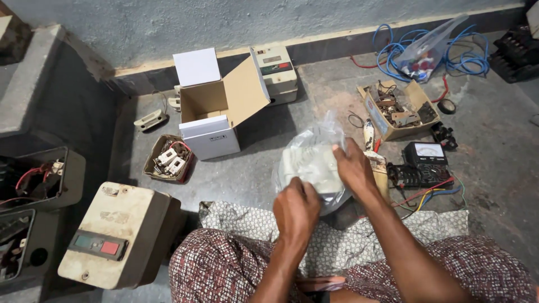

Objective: The person assembles an electrical switch box by tightening screws with a screwdriver before placing it into a cardboard box, then repeats the process with a second unit.

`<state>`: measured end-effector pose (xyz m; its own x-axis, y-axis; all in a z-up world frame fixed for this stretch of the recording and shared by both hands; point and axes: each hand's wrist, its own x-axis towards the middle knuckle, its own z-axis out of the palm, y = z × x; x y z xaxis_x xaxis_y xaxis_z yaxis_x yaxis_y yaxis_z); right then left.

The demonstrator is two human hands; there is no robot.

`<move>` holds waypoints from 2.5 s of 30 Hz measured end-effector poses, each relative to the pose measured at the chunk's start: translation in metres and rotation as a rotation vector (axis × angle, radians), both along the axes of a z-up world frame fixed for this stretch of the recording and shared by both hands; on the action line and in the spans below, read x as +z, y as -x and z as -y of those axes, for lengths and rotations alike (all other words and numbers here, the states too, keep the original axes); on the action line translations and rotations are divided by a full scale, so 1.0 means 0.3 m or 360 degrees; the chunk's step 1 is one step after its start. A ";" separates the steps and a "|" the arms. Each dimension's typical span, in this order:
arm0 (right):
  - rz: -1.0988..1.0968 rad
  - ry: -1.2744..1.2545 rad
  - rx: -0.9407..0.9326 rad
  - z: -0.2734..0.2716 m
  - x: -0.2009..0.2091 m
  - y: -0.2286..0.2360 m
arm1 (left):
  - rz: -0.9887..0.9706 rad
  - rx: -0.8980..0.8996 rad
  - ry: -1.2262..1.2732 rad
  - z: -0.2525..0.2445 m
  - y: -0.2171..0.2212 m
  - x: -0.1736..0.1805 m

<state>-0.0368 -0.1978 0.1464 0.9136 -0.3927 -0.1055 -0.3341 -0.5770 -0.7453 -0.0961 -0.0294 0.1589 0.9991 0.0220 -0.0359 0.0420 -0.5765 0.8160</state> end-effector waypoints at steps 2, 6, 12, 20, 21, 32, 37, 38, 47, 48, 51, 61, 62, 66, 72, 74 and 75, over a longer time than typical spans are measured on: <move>0.0154 0.0000 0.0150 0.043 -0.047 -0.057 | 0.0192 -0.0217 -0.0089 -0.002 0.028 0.021; 0.0393 -0.0303 0.0387 0.089 -0.109 -0.200 | 0.0178 -0.0318 0.0178 -0.044 -0.027 0.020; 0.0358 -0.0558 0.0765 0.038 -0.029 -0.214 | -0.0050 0.0285 0.1237 -0.121 -0.309 -0.150; -0.0042 -0.0755 -0.0361 -0.029 -0.064 0.057 | -0.0391 0.0237 0.1713 -0.003 -0.291 -0.317; -0.0027 -0.0701 -0.0215 -0.031 -0.106 0.061 | -0.0450 0.0279 0.1742 0.005 -0.283 -0.319; -0.0221 -0.1375 0.0514 0.108 -0.112 -0.136 | -0.0441 0.0514 0.0879 0.110 -0.005 -0.315; -0.0283 -0.0998 0.0212 0.160 -0.116 -0.149 | -0.0407 0.0646 0.1098 0.021 -0.061 -0.222; -0.0349 -0.0902 0.0202 0.171 -0.115 -0.117 | -0.0365 0.0630 0.1127 0.025 -0.065 -0.224; -0.0395 -0.0993 0.0290 0.169 -0.120 -0.103 | -0.0529 0.0576 0.1205 0.133 -0.004 -0.176; -0.0465 -0.0893 0.0269 0.180 -0.122 -0.123 | -0.0519 0.0554 0.1116 0.138 0.027 -0.159; -0.0299 -0.1062 0.0804 0.185 -0.154 -0.231 | -0.0533 0.0531 0.1183 0.155 0.047 -0.141; -0.0537 -0.0990 0.0298 0.035 -0.071 -0.043 | -0.0497 0.0467 0.1085 0.010 -0.206 -0.139; -0.0543 -0.0929 0.0259 0.034 -0.097 -0.027 | -0.0602 0.0467 0.1123 -0.019 -0.236 -0.122; 0.0083 -0.0791 0.0309 0.029 -0.333 -0.087 | -0.0069 0.0321 0.1102 -0.062 -0.280 -0.107; 0.0218 -0.1036 0.0256 0.110 -0.409 -0.202 | -0.0005 0.0531 0.0432 -0.046 -0.167 -0.138; 0.0099 -0.1022 0.0250 0.117 -0.348 -0.204 | -0.0151 0.0530 0.0391 -0.032 -0.138 -0.129; 0.0044 -0.1014 0.0246 0.118 -0.317 -0.213 | -0.0090 0.0566 0.0395 -0.033 -0.145 -0.124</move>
<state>0.0270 -0.2332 0.0513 0.9602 -0.1251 -0.2496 -0.2584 -0.0596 -0.9642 -0.0526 -0.0196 0.1216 0.9272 0.3482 -0.1380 0.2511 -0.3046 0.9188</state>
